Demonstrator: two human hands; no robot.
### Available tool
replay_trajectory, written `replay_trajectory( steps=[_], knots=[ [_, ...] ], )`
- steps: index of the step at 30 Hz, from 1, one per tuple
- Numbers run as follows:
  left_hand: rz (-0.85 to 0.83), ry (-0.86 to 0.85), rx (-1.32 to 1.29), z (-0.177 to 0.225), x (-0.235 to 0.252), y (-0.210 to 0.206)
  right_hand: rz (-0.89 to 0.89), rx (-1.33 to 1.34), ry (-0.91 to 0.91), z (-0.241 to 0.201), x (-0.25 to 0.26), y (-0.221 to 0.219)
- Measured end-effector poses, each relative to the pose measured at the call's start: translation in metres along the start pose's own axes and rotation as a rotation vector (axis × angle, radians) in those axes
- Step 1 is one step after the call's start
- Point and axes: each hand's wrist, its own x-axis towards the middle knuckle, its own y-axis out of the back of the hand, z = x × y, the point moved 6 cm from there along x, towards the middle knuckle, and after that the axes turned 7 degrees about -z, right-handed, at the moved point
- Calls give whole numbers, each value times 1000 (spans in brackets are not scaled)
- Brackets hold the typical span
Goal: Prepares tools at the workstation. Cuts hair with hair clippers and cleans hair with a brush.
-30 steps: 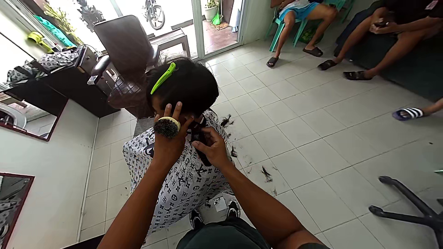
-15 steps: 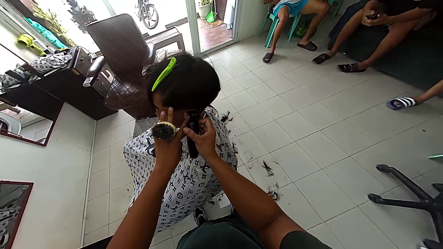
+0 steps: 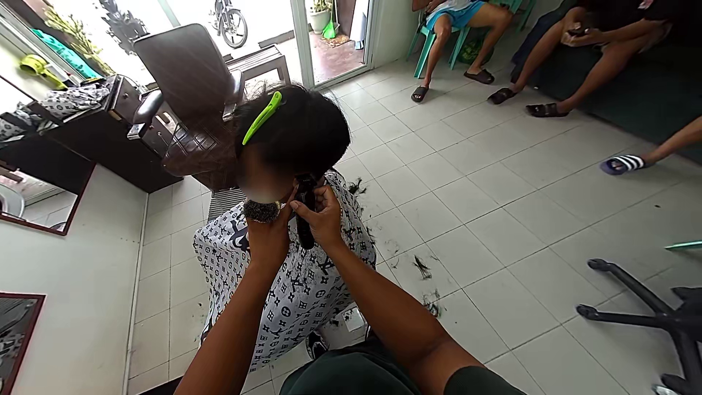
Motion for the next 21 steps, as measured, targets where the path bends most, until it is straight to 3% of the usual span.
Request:
replay_trajectory(
  steps=[11, 21],
  knots=[
    [26, -16, -31, -3, -3, -4, -93, -81, -5, -2, 3, -1],
    [2, 8, -10, -2, -2, -4, -30, -32, -10, -1, 2, 2]
  ],
)
